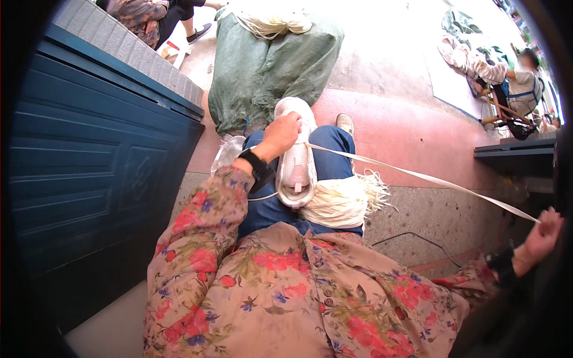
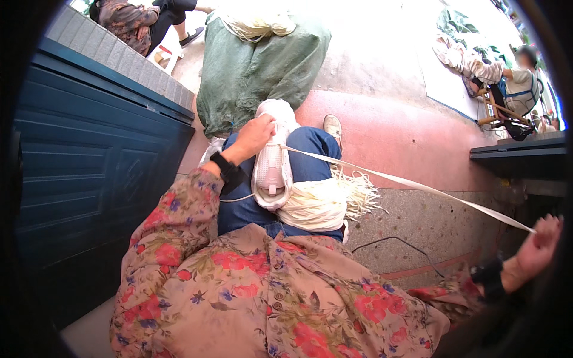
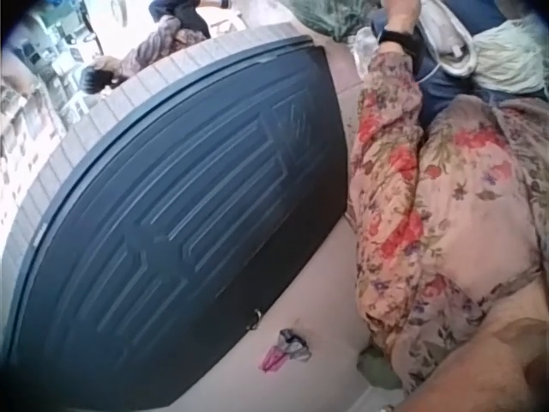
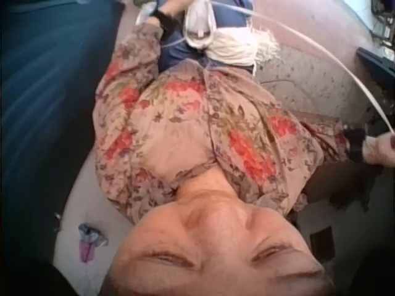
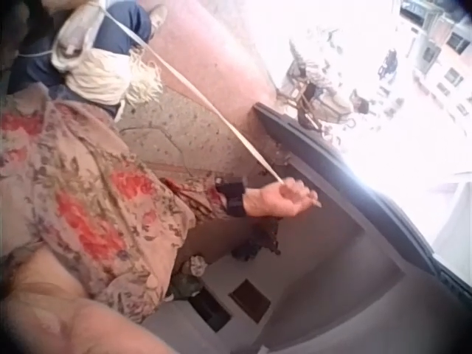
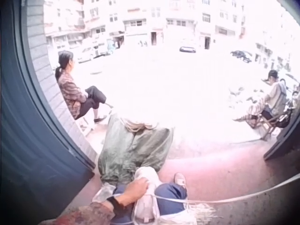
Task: The recorder is lacing and organizing white shoes, pulling long white laces through the eyelets and bundle-tying materials.
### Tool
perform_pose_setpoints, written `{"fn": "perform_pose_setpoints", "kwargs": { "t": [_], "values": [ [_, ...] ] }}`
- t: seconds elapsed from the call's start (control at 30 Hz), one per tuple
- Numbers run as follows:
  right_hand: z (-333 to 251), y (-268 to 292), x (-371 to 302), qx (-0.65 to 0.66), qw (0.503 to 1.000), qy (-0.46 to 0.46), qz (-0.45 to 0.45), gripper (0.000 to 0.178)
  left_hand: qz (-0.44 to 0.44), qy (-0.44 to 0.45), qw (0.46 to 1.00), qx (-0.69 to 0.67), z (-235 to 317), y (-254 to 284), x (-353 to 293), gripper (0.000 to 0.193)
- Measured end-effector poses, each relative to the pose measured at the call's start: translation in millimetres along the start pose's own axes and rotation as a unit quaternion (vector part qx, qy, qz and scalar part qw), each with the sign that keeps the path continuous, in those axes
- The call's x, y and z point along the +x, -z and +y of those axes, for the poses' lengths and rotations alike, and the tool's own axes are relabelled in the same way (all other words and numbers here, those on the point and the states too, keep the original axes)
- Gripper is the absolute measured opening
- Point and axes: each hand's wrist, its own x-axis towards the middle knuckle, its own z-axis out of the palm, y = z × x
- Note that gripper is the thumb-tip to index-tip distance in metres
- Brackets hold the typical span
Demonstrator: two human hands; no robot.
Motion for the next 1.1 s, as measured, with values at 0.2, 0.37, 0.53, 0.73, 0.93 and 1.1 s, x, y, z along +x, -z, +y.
{"fn": "perform_pose_setpoints", "kwargs": {
  "t": [0.2, 0.37, 0.53, 0.73, 0.93, 1.1],
  "values": [
    [262.1, -167.0, -38.4, -0.213, 0.958, -0.190, 0.029, 0.018, 0.017, 0.076, 0.996, -0.047, -14.3, 20.9, -61.7, 0.023],
    [414.2, -291.3, -108.6, -0.338, 0.851, -0.213, -0.342, 0.022, 0.079, -0.029, 0.987, 0.136, -15.9, 18.4, -74.2, 0.015],
    [445.0, -329.6, -122.5, -0.467, 0.757, -0.132, -0.438, 0.025, 0.147, -0.073, 0.968, 0.189, -20.3, 10.4, -64.1, 0.012],
    [459.3, -334.9, -125.9, -0.536, 0.719, -0.154, -0.416, 0.021, 0.140, -0.099, 0.965, 0.200, -25.4, 8.9, -56.1, 0.010],
    [459.3, -332.3, -127.4, -0.489, 0.771, -0.178, -0.367, 0.024, 0.124, -0.139, 0.959, 0.216, -22.3, 13.1, -54.1, 0.005],
    [454.3, -324.1, -131.0, -0.324, 0.850, -0.317, -0.269, 0.028, 0.121, -0.168, 0.945, 0.253, -18.5, 14.9, -50.8, 0.004]
  ]
}}
